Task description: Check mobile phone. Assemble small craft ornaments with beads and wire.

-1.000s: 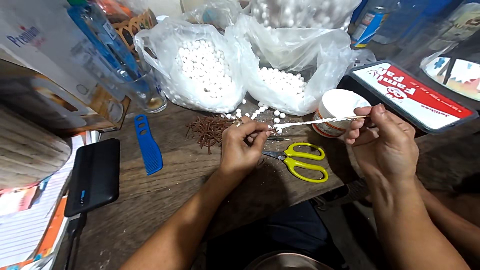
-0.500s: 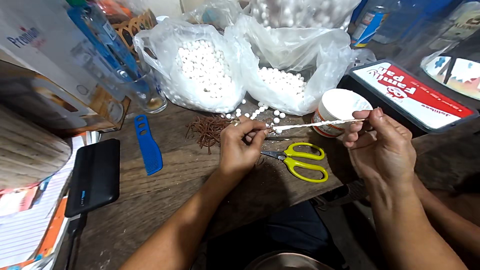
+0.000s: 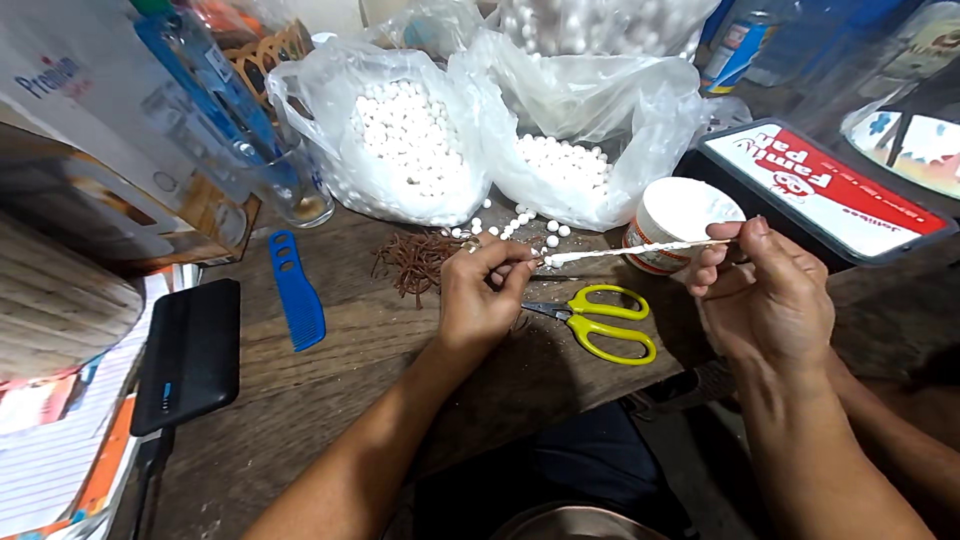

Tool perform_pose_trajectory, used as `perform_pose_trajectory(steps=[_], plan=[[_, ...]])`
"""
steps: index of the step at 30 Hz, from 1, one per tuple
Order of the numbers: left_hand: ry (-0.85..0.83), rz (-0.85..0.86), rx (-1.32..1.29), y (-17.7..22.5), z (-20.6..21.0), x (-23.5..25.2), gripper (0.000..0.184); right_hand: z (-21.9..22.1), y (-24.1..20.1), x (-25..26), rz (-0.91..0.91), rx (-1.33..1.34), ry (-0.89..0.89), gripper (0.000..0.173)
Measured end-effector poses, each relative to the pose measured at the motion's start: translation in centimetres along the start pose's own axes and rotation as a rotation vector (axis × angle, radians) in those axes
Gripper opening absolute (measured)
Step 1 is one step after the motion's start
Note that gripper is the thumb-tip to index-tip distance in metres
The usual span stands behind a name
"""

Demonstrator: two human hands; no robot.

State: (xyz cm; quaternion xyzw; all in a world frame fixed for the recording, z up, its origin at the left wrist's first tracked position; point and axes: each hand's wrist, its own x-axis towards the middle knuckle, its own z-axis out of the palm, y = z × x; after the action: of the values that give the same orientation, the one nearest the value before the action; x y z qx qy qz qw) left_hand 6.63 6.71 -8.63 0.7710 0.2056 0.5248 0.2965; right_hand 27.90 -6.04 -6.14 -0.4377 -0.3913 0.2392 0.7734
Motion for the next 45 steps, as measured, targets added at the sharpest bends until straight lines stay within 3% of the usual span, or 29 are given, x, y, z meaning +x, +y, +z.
perform_pose_trajectory(steps=[30, 39, 42, 45], plan=[[0.02, 0.02, 0.029, -0.1, 0.0, 0.0, 0.007, -0.1, 0.7, -0.3, 0.073, 0.064, 0.037, 0.047], [0.014, -0.009, 0.035, -0.1, -0.1, 0.0, 0.006, -1.4, -0.6, -0.4, 0.174, 0.19, 0.029, 0.048], [0.009, -0.005, 0.042, -0.2, 0.0, 0.0, 0.006, -3.9, -1.8, 0.5, 0.097, 0.105, 0.093, 0.048], [0.012, -0.006, 0.041, -0.4, 0.0, 0.0, 0.006, -6.2, -2.6, 1.9, -0.1, -0.091, 0.212, 0.045]])
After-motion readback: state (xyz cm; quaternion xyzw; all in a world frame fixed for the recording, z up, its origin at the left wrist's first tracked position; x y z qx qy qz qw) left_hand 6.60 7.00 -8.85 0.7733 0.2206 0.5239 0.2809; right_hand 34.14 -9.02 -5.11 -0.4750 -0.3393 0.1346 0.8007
